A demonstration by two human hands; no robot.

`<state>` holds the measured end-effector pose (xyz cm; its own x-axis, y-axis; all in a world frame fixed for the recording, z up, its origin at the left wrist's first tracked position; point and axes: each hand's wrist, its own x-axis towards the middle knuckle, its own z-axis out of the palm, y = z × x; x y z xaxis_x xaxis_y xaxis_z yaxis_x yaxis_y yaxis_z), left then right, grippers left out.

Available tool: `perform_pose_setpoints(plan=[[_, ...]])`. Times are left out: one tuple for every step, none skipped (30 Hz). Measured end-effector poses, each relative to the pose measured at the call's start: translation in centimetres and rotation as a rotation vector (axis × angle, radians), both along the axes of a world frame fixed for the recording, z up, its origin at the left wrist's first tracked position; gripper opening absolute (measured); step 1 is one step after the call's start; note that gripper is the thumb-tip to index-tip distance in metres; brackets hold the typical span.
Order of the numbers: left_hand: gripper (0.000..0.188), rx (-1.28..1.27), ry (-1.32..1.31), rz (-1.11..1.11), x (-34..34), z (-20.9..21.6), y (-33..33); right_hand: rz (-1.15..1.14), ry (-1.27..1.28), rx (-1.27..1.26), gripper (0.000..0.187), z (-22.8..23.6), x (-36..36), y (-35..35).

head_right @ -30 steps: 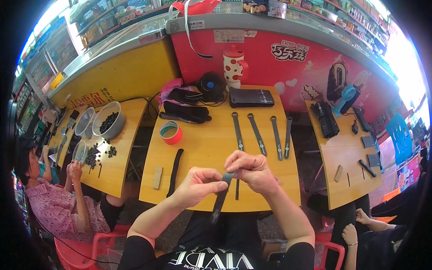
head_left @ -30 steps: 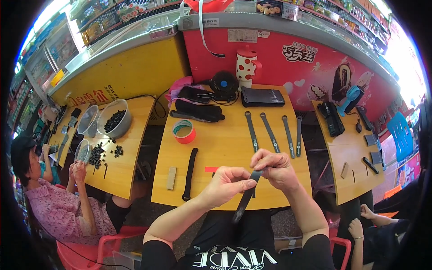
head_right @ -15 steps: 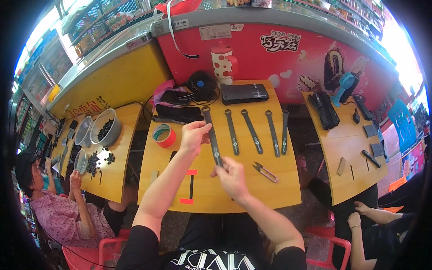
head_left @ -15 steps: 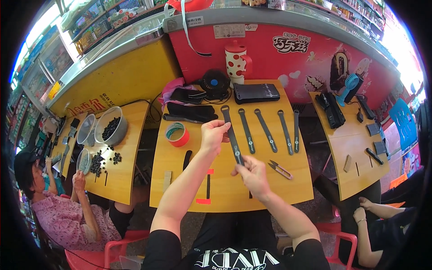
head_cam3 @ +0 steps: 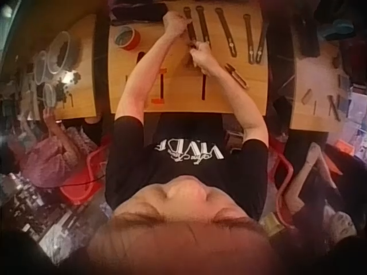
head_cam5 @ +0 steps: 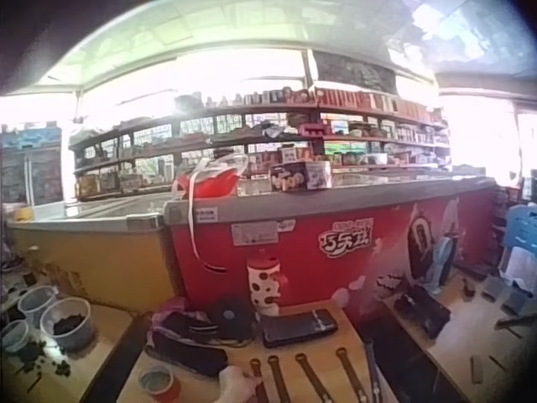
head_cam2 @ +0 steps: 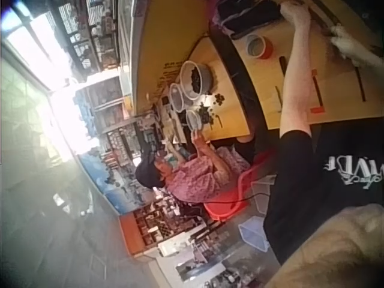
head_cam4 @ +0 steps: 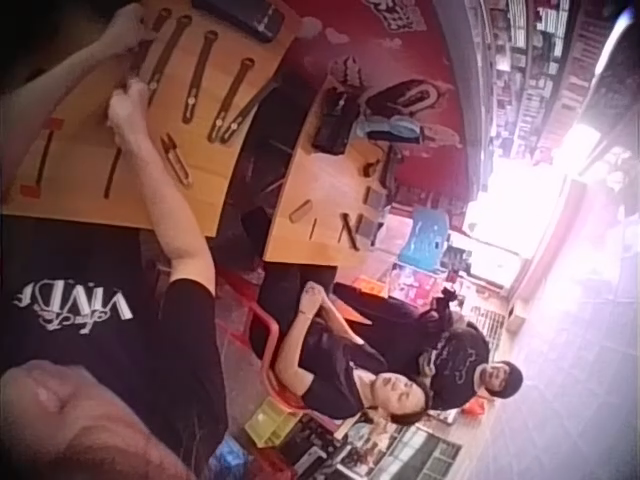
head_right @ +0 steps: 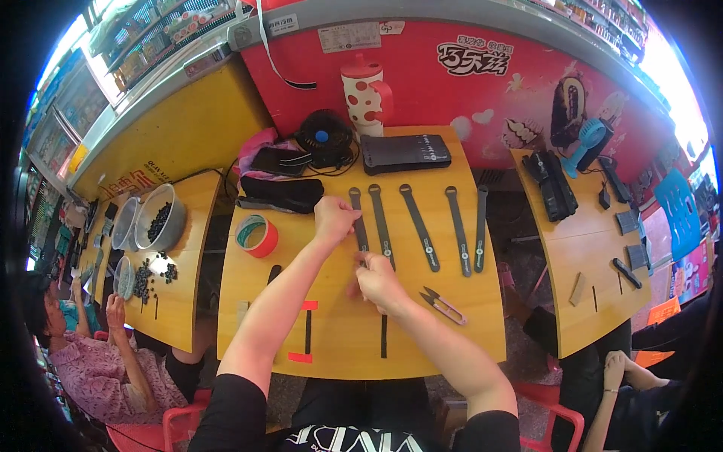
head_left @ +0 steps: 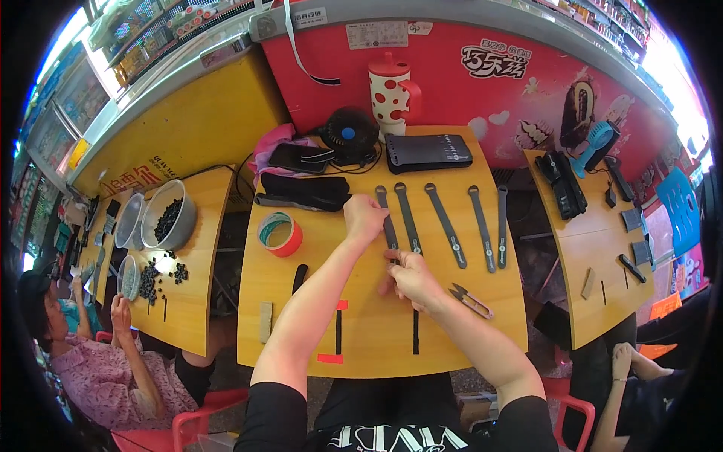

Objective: Assembling small plastic components onto black straps at a workbench.

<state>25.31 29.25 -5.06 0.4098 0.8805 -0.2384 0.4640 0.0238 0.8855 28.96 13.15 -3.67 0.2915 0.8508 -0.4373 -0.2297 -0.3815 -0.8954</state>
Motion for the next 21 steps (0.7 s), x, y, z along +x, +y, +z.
perform_pose_setpoints(plan=[[0.015,0.311,0.061,-0.023,-0.1,-0.8,0.2,0.006,0.023,-0.027,0.036,0.4,-0.2,0.2],[0.017,0.622,0.123,-0.049,-0.3,-1.4,0.3,0.012,0.026,-0.026,0.036,1.0,-0.3,0.4],[0.017,0.619,0.122,-0.052,0.1,-1.1,-0.1,0.031,0.098,-0.067,0.037,1.5,0.0,0.3],[0.016,0.562,0.144,-0.05,0.5,-0.7,-0.5,0.05,0.168,-0.107,0.038,1.8,0.2,0.2],[0.016,0.505,0.166,-0.048,0.7,-0.3,-0.9,0.044,0.166,-0.108,0.038,1.8,0.3,0.1],[0.016,0.509,0.162,-0.046,0.5,-0.2,-1.0,0.054,0.185,-0.111,0.04,1.9,0.2,0.1],[0.014,0.536,0.179,-0.051,0.2,-0.3,-1.1,0.064,0.204,-0.113,0.041,2.1,0.1,0.0],[0.013,0.564,0.196,-0.056,-0.1,-0.2,-1.1,0.066,0.199,-0.108,0.041,2.2,0.0,-0.4],[0.013,0.569,0.193,-0.045,-0.6,-0.1,-0.7,0.083,0.194,-0.083,0.041,2.2,0.1,-1.0],[0.015,0.56,0.141,-0.061,-1.5,0.2,-0.4,0.104,0.191,-0.059,0.041,2.5,0.2,-1.7],[0.018,0.552,0.092,-0.075,-2.6,0.5,0.1,0.093,0.187,-0.03,0.042,3.2,0.3,-2.6],[0.018,0.552,0.095,-0.064,-3.9,2.1,0.0,0.079,0.186,-0.006,0.043,4.3,0.6,-4.1],[0.02,0.575,-0.004,-0.105,-5.8,4.9,-0.6,0.057,0.13,0.021,0.045,5.6,0.8,-5.9],[0.022,0.599,-0.096,-0.141,-8.5,7.7,-1.2,0.042,0.077,0.051,0.046,6.9,0.5,-7.8],[0.022,0.601,-0.067,-0.149,-11.1,9.6,-2.0,0.071,-0.076,0.056,0.047,7.5,0.2,-9.8],[0.022,0.603,-0.036,-0.151,-13.8,10.7,-2.4,0.106,-0.228,0.062,0.048,7.6,-0.2,-11.6],[0.023,0.609,0.004,-0.144,-17.0,11.3,-2.8,0.137,-0.292,0.079,0.046,8.0,-1.0,-13.4],[0.025,0.614,0.048,-0.138,-20.1,11.5,-3.5,0.168,-0.352,0.098,0.044,7.9,-2.0,-15.0],[0.025,0.615,0.052,-0.131,-21.9,11.2,-4.4,0.174,-0.35,0.101,0.044,7.3,-3.1,-16.4],[0.028,0.563,0.232,-0.118,-23.5,10.8,-5.2,0.172,-0.408,0.152,0.041,6.7,-4.1,-17.7],[0.031,0.509,0.411,-0.103,-24.9,10.5,-6.1,0.169,-0.467,0.206,0.038,6.4,-5.1,-18.6]])
